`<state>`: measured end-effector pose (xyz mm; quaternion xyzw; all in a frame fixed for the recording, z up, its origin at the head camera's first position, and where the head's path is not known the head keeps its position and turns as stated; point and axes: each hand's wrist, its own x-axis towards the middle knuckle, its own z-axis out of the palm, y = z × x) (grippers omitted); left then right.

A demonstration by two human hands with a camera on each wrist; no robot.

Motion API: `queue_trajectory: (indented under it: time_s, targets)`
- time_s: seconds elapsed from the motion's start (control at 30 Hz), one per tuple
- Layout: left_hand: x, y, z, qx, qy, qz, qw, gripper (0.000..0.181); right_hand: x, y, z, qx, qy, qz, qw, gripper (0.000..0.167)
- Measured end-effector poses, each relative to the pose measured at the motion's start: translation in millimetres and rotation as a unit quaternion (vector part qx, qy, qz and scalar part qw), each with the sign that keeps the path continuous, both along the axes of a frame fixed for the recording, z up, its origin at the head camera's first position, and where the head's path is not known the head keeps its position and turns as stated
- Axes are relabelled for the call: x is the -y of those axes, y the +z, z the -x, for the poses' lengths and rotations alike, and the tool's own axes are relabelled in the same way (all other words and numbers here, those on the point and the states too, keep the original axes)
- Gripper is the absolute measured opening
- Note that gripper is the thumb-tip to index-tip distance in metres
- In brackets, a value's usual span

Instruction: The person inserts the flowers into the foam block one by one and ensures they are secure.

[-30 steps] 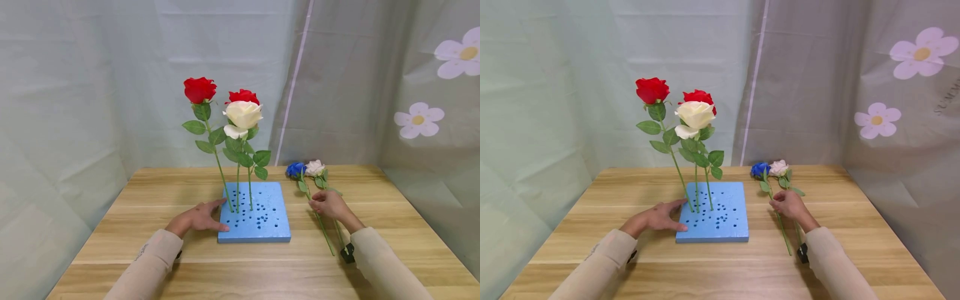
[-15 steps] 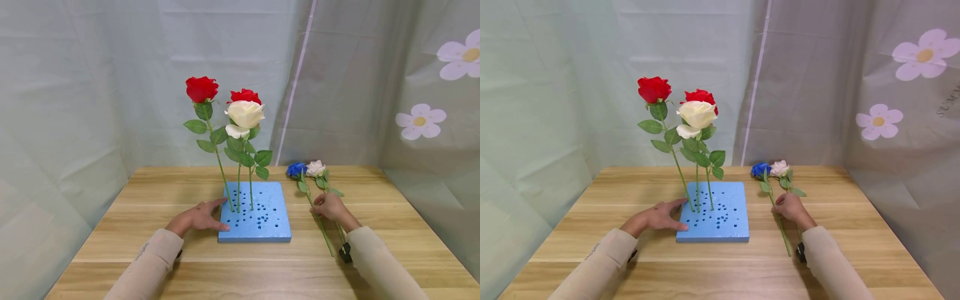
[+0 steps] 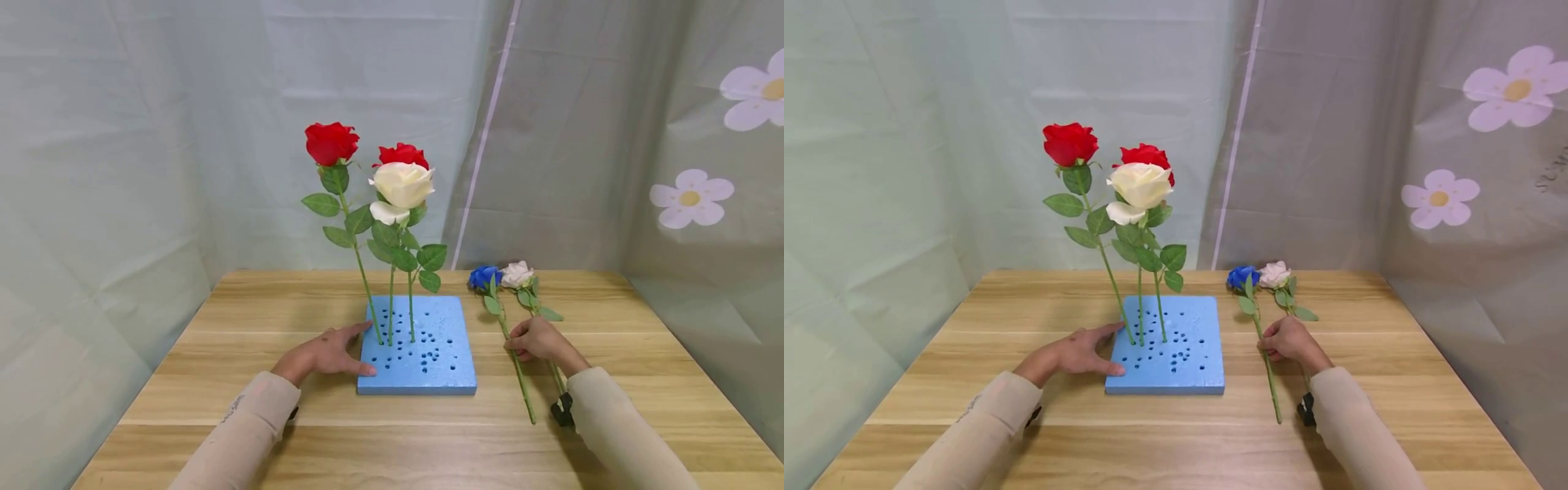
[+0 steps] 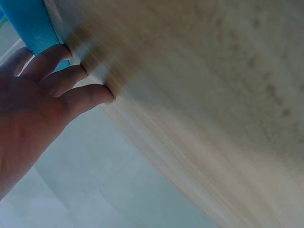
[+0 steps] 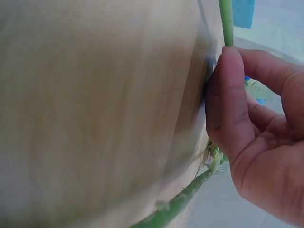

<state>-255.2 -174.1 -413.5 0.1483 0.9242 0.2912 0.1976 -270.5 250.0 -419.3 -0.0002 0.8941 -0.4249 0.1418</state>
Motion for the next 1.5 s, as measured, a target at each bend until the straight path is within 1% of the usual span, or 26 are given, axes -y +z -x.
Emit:
queue_trajectory:
  time_s: [0.1, 0.3, 0.47, 0.57, 0.87, 1.03, 1.1, 1.23, 1.5]
  targets:
    - [-0.2, 0.4, 0.4, 0.000, -0.001, 0.001, 1.0000, 0.106, 0, 0.8, -0.9, 0.007, 0.009, 0.011, 0.9999, 0.014]
    - [-0.3, 0.2, 0.8, 0.000, -0.005, 0.002, 1.0000, 0.106, 2, 1.9, -2.2, 0.011, 0.009, 0.033, 0.9994, 0.014]
    - [-1.2, 0.8, 0.2, 0.001, -0.002, 0.002, 1.0000, 0.106, 4, 3.4, -2.5, 0.016, 0.004, 0.041, 0.9990, 0.013]
    - [-1.3, 1.2, 0.2, 0.000, -0.002, 0.002, 1.0000, 0.106, 4, 6.8, -3.1, 0.018, 0.007, 0.042, 0.9989, 0.014]
    - [-0.5, 1.6, 0.1, 0.000, -0.001, 0.006, 1.0000, 0.106, -2, 15.0, -1.5, 0.016, 0.035, 0.056, 0.9977, 0.019]
    - [0.1, 1.1, -0.2, 0.002, -0.001, 0.004, 1.0000, 0.105, 1, 19.1, -4.2, 0.015, 0.017, 0.055, 0.9983, 0.024]
    - [0.3, 0.8, -0.2, 0.002, 0.000, 0.004, 1.0000, 0.105, 3, 21.2, -5.2, 0.012, 0.010, 0.058, 0.9982, 0.024]
    - [0.1, 1.3, -0.5, 0.002, 0.000, 0.006, 1.0000, 0.105, 5, 24.8, -5.8, -0.002, 0.011, 0.069, 0.9976, 0.023]
    - [-0.2, 2.5, -1.2, 0.005, 0.003, 0.007, 1.0000, 0.106, 6, 28.4, -3.5, -0.031, 0.026, 0.079, 0.9960, 0.024]
